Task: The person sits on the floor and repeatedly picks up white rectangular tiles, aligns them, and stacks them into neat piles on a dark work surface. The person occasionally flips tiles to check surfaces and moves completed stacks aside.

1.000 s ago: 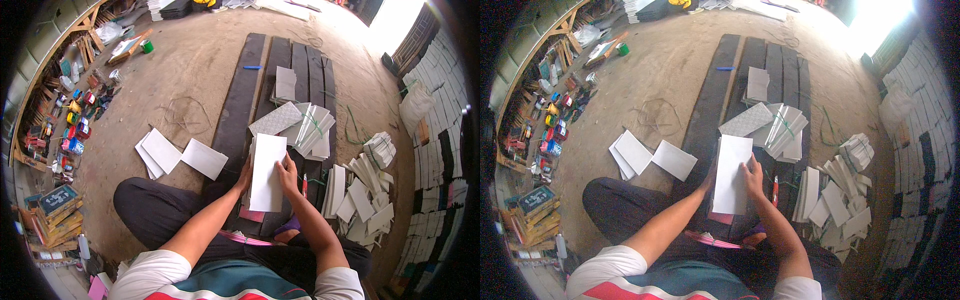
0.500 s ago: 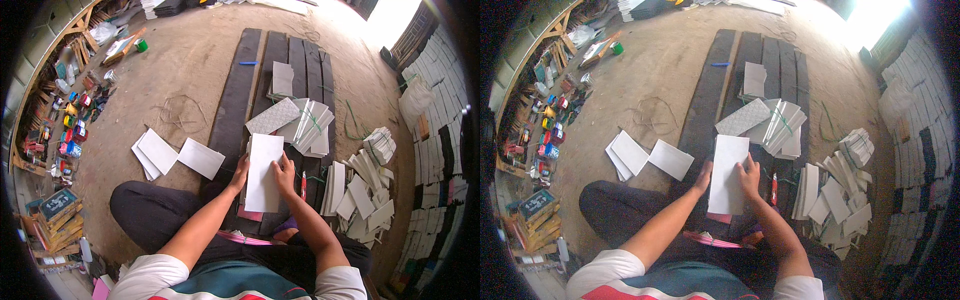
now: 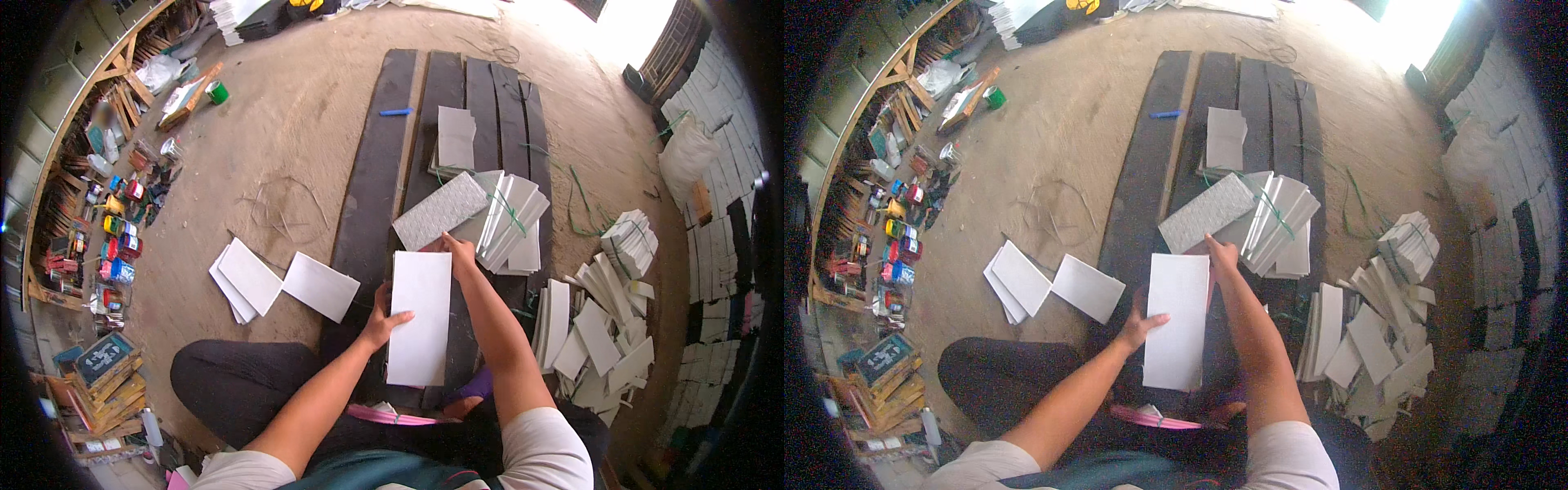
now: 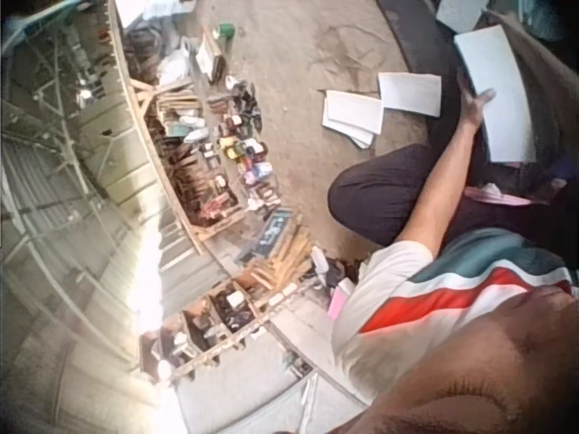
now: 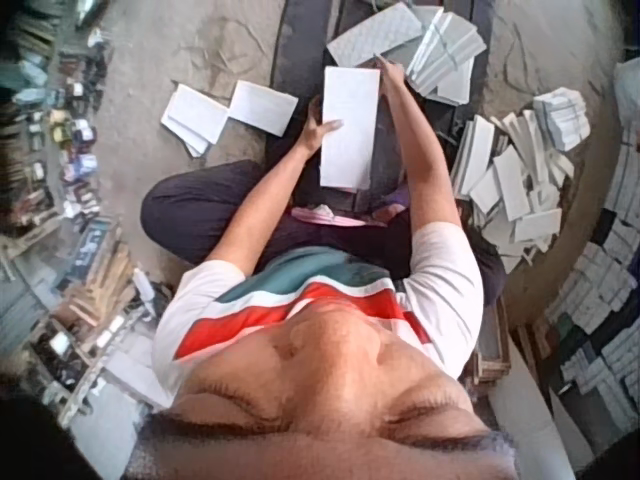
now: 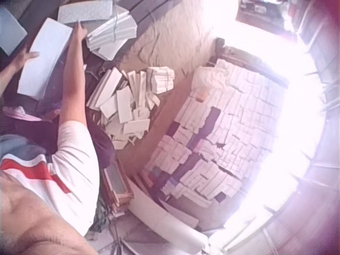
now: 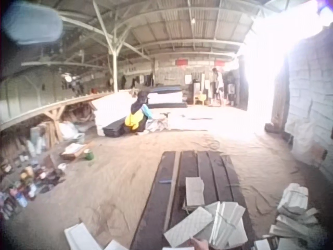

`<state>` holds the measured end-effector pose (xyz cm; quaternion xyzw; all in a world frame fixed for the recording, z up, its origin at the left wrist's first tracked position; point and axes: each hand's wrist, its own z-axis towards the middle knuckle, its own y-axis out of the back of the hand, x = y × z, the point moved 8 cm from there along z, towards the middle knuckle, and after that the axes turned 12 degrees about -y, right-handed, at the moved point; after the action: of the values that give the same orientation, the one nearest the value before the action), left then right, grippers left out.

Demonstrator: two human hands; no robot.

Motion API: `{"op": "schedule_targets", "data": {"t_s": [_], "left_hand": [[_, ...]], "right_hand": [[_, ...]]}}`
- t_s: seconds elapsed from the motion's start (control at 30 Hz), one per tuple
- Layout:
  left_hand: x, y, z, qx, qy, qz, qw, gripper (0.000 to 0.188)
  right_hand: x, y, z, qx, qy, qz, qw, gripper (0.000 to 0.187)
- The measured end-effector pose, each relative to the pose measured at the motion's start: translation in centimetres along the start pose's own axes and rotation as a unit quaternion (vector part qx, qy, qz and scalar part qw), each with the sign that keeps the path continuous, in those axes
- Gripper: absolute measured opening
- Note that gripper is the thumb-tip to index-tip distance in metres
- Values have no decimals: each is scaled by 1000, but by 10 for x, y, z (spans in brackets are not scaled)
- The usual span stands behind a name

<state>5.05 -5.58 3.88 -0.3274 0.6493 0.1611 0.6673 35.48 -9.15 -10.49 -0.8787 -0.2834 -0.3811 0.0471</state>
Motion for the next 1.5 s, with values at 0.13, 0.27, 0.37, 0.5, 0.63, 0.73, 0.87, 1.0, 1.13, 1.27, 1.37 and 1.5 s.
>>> {"op": "schedule_targets", "data": {"t_s": [0.13, 0.27, 0.37, 0.5, 0.63, 0.73, 0.87, 1.0, 1.13, 1.27, 1.37, 1.5], "left_hand": [[-7, 4, -6, -12, 22, -10, 1000, 103], [-5, -1, -1, 4, 15, 1, 1000, 105], [1, 13, -8, -18, 15, 5, 1000, 105], [9, 8, -2, -6, 7, -25, 1000, 104], [12, 4, 4, -9, 1, -40, 999, 102], [10, 4, 6, -7, 0, -40, 999, 102], [-6, -1, -3, -11, 59, -16, 998, 105], [24, 9, 8, -1, -2, 4, 1000, 110], [80, 18, 28, 43, -16, -70, 997, 107], [112, 35, 35, 28, 2, -35, 999, 100], [114, 35, 35, 15, -11, -11, 1000, 95], [124, 64, 37, -3, -85, 12, 996, 89]], "right_hand": [[-2, -38, 34, -15, -93, 59, 994, 50], [15, -24, 56, 20, -85, 151, 985, 36], [66, -37, 4, 69, -48, 173, 981, 26], [120, 8, -43, 78, -104, 233, 964, 21], [151, 35, -131, 130, -100, 160, 973, 24], [175, 40, -193, 191, 51, 80, 977, 34], [204, 44, -317, 197, 306, -28, 931, 37], [162, 43, -349, 173, 514, -215, 812, 24], [78, 30, -343, 83, 655, -417, 624, 15], [33, 22, -343, 70, 671, -486, 556, 26], [26, 36, -324, 42, 534, -440, 720, 44], [39, -7, -388, -8, 514, -504, 694, 68]]}}
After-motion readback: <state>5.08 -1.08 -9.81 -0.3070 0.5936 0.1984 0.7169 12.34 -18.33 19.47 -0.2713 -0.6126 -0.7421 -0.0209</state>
